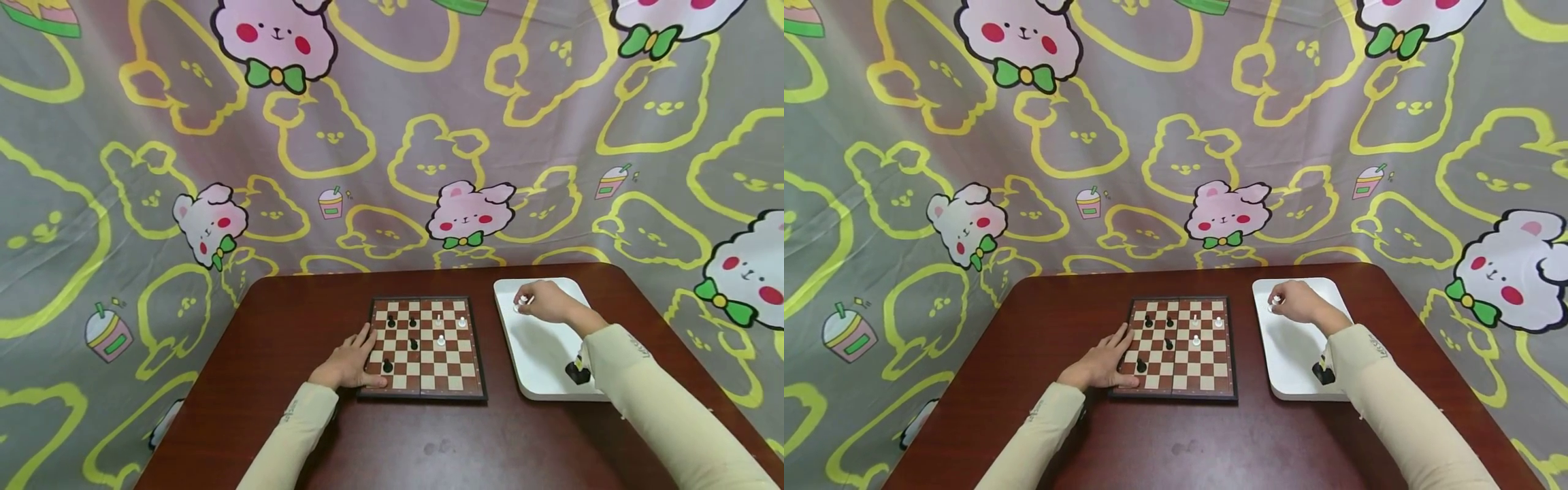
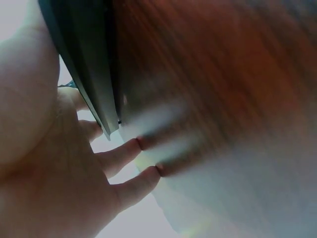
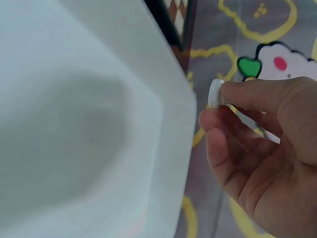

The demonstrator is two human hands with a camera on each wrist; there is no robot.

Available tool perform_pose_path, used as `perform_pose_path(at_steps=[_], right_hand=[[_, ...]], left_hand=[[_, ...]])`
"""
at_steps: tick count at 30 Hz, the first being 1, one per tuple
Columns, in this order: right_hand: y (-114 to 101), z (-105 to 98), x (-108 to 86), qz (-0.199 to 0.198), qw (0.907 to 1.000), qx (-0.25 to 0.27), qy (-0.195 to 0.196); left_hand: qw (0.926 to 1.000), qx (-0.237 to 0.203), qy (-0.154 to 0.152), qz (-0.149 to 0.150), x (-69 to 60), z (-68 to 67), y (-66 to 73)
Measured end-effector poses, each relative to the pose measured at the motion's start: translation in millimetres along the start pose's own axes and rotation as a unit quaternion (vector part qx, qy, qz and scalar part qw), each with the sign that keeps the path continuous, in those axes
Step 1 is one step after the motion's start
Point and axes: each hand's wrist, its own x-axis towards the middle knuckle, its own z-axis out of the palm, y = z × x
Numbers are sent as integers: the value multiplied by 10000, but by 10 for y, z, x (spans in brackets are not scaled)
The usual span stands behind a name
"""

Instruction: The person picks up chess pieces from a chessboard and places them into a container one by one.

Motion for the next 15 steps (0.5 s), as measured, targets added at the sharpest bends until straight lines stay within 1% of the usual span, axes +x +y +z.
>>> perform_pose_path(at_steps=[5,8,11,15], right_hand=[[182,-32,-21,185,9997,-130,96],[268,-27,-34,340,9993,-139,60],[337,3,-46,529,9985,-128,-52],[409,36,-79,647,9976,-213,-115]], left_hand=[[10000,16,31,10,18,-51,18],[10000,40,45,22,14,-65,18],[10000,37,13,6,1,-51,12],[10000,-75,-21,9,-16,-25,23]])
